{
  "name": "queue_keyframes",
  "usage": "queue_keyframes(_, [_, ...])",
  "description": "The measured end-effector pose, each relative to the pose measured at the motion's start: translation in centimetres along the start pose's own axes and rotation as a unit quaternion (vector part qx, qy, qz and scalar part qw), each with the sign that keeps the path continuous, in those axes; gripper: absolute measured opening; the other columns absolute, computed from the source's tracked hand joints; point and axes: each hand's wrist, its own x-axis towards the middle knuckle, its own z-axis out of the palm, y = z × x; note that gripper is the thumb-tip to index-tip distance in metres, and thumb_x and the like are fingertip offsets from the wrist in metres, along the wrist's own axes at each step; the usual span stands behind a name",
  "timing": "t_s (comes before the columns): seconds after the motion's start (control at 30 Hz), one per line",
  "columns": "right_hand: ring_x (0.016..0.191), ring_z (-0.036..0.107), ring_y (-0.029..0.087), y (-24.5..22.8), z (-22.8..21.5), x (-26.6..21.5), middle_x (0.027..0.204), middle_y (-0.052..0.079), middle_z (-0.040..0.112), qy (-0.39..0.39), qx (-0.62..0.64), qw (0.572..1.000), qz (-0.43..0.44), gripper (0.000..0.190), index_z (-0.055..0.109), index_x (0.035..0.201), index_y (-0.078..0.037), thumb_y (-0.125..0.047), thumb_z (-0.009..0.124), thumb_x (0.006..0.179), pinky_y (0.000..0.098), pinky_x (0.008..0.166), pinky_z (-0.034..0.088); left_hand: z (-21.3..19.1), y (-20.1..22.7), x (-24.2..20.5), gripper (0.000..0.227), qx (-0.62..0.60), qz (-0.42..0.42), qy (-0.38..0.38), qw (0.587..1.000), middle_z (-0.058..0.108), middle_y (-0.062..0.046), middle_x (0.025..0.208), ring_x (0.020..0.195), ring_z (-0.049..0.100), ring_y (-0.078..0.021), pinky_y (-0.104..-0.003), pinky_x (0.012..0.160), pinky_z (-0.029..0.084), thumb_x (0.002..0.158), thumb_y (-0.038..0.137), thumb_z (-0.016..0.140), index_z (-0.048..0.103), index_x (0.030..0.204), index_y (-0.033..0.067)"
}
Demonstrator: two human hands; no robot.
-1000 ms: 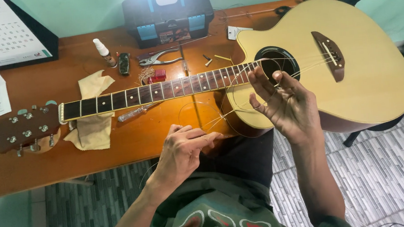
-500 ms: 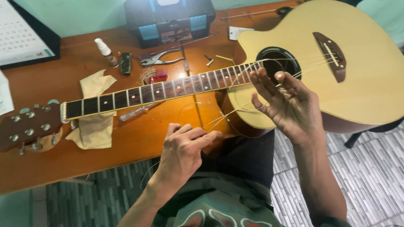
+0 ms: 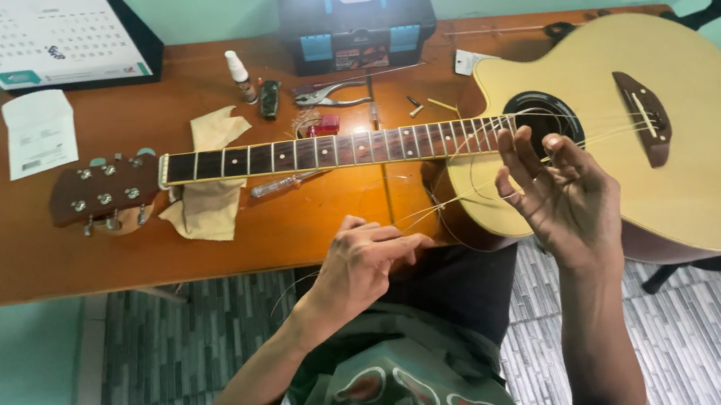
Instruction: The person replaces the strings on an acoustic guitar. They thread a new string through the bridge, pull it taut, and then wind it onto the tuning peg at the headstock. This process is repeated for multiple strings.
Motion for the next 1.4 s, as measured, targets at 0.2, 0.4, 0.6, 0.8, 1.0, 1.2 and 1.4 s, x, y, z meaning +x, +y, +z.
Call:
queue_keyframes(0.2, [0.129, 0.063, 0.029, 0.4, 2.1, -0.9, 0.116, 0.01, 0.069, 0.013, -0.05, 0.998, -0.027, 0.004, 0.067, 0.091, -0.01, -0.013, 0.066, 0.094, 0.0381, 0.094, 0.055, -0.6, -0.4, -0.1, 0.051, -0.077, 0.018, -0.034, 0.996, 0.079, 0.002, 0.088, 0.072, 0.073, -0.0103, -0.027, 0.07, 0.045, 0.085, -0.021, 0.055, 0.072, 0.121, 0.0098])
queue_keyframes(0.4, [0.137, 0.06, 0.029, 0.6, 1.9, -0.8, 0.119, 0.011, 0.067, -0.002, -0.011, 1.0, -0.026, 0.007, 0.065, 0.092, -0.009, -0.009, 0.063, 0.098, 0.0395, 0.093, 0.055, -0.4, -0.7, -0.6, 0.045, -0.081, 0.02, -0.026, 0.996, 0.079, 0.0, 0.087, 0.07, 0.073, -0.0113, -0.029, 0.068, 0.041, 0.088, -0.019, 0.054, 0.073, 0.118, 0.0084])
queue_keyframes(0.6, [0.138, 0.06, 0.028, 0.8, 2.1, -0.9, 0.118, 0.011, 0.067, 0.0, -0.002, 1.0, -0.022, 0.009, 0.065, 0.092, -0.009, -0.01, 0.061, 0.101, 0.0391, 0.091, 0.055, -0.8, -0.5, -0.8, 0.048, -0.087, 0.015, -0.034, 0.995, 0.078, 0.0, 0.086, 0.072, 0.074, -0.0113, -0.029, 0.07, 0.041, 0.088, -0.02, 0.053, 0.072, 0.121, 0.0093])
queue_keyframes(0.8, [0.135, 0.059, 0.028, 0.9, 2.3, -0.9, 0.118, 0.011, 0.066, 0.001, -0.003, 1.0, -0.027, 0.006, 0.065, 0.093, -0.008, -0.009, 0.063, 0.099, 0.0385, 0.092, 0.055, -1.2, -0.3, -0.8, 0.053, -0.087, 0.018, -0.036, 0.995, 0.078, 0.0, 0.086, 0.073, 0.074, -0.0115, -0.027, 0.068, 0.044, 0.082, -0.023, 0.052, 0.072, 0.121, 0.0074])
queue_keyframes(1.0, [0.124, 0.061, 0.025, 0.5, -0.3, 0.4, 0.118, 0.009, 0.065, 0.003, 0.033, 0.999, -0.029, 0.007, 0.068, 0.1, -0.006, -0.008, 0.061, 0.099, 0.0348, 0.087, 0.052, -0.8, -0.3, -0.9, 0.039, -0.098, -0.006, -0.038, 0.994, 0.077, 0.002, 0.086, 0.073, 0.072, -0.0166, -0.031, 0.078, 0.045, 0.09, -0.012, 0.055, 0.072, 0.121, 0.0057])
queue_keyframes(1.2, [0.111, 0.058, 0.018, 0.4, -1.8, 0.7, 0.116, 0.003, 0.058, -0.017, 0.059, 0.998, -0.028, 0.016, 0.068, 0.116, -0.012, -0.015, 0.055, 0.108, 0.0309, 0.084, 0.046, -0.7, -0.3, -1.0, 0.031, -0.12, -0.024, -0.025, 0.992, 0.075, 0.004, 0.082, 0.07, 0.073, -0.0193, -0.029, 0.081, 0.048, 0.098, -0.001, 0.052, 0.073, 0.12, 0.0068])
queue_keyframes(1.4, [0.091, 0.05, 0.011, 0.4, -2.1, 0.8, 0.108, -0.002, 0.054, -0.018, 0.029, 0.999, -0.017, 0.019, 0.067, 0.118, -0.018, -0.021, 0.051, 0.11, 0.0262, 0.073, 0.04, -0.4, -0.1, -0.8, 0.039, -0.108, -0.017, -0.02, 0.994, 0.074, 0.005, 0.08, 0.071, 0.072, -0.0186, -0.031, 0.084, 0.047, 0.094, -0.007, 0.047, 0.076, 0.113, 0.009])
